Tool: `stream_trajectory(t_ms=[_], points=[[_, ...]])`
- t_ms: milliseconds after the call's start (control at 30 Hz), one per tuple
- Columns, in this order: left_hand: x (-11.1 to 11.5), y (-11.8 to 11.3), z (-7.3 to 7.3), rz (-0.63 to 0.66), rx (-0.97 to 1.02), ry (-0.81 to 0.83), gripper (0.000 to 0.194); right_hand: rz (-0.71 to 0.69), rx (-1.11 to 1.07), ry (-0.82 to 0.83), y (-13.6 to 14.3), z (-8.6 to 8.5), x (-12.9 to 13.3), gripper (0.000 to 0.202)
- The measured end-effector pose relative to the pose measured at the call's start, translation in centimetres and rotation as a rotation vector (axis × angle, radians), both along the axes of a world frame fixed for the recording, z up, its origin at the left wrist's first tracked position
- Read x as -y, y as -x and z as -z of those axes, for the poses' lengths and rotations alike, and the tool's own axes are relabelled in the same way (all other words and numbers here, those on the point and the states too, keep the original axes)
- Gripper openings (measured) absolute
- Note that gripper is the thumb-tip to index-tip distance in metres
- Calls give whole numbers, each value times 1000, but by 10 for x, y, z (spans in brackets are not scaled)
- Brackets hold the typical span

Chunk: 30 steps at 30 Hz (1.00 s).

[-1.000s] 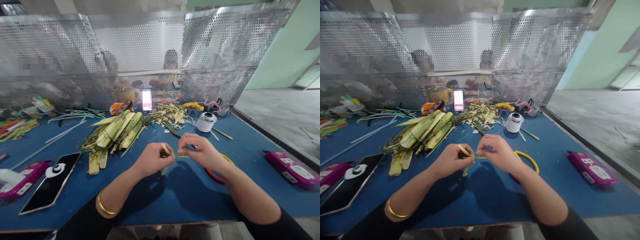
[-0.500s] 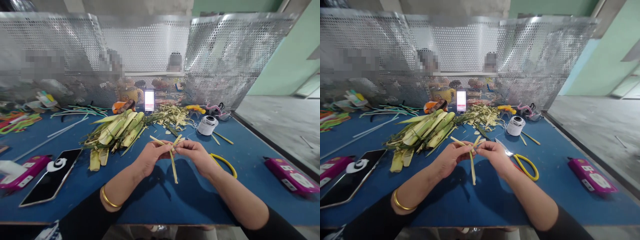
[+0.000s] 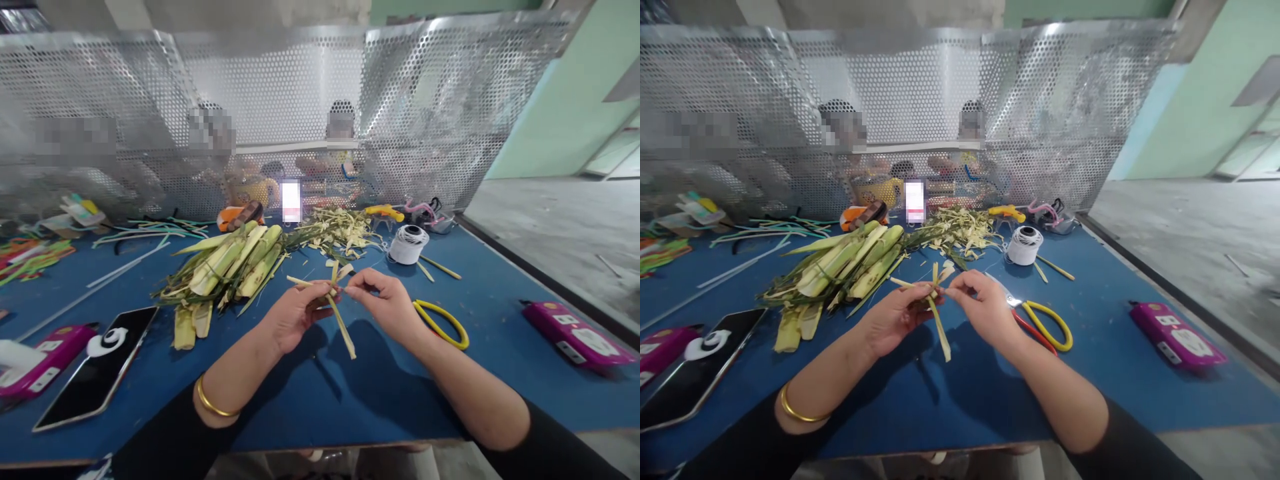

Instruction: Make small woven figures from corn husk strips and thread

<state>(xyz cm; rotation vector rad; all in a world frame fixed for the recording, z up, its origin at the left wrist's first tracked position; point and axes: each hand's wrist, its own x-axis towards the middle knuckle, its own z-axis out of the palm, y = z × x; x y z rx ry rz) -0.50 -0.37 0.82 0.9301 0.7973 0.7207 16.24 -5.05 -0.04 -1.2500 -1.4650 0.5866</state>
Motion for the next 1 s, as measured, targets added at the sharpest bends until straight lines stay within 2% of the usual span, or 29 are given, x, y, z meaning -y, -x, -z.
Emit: stream_trajectory(t_ms=[133, 233, 333, 467, 600, 800, 900, 1000], points=[[1, 0, -5, 21, 78, 79, 11, -69, -96, 70, 2, -1, 1, 15], [2, -2, -7, -26, 99, 158, 8, -123, -176, 133, 5, -3, 2, 12], [2, -4, -6, -67, 93, 219, 12, -198, -247, 246, 8, -5, 2, 16], [2, -5, -3, -47, 98, 253, 16, -317, -284, 365, 13, -3, 2, 19], [3, -6, -4, -61, 68, 273, 17, -308, -291, 297, 14, 1, 1, 9], [1, -6, -6, -59, 53, 256, 16, -276, -210, 291, 3, -4, 1, 20], [0, -5, -2, -88, -18, 170, 9, -222, -91, 241, 0, -4, 0, 22], [0, -5, 1, -103, -119, 27, 14, -145, 62, 144, 0, -1, 0, 21]])
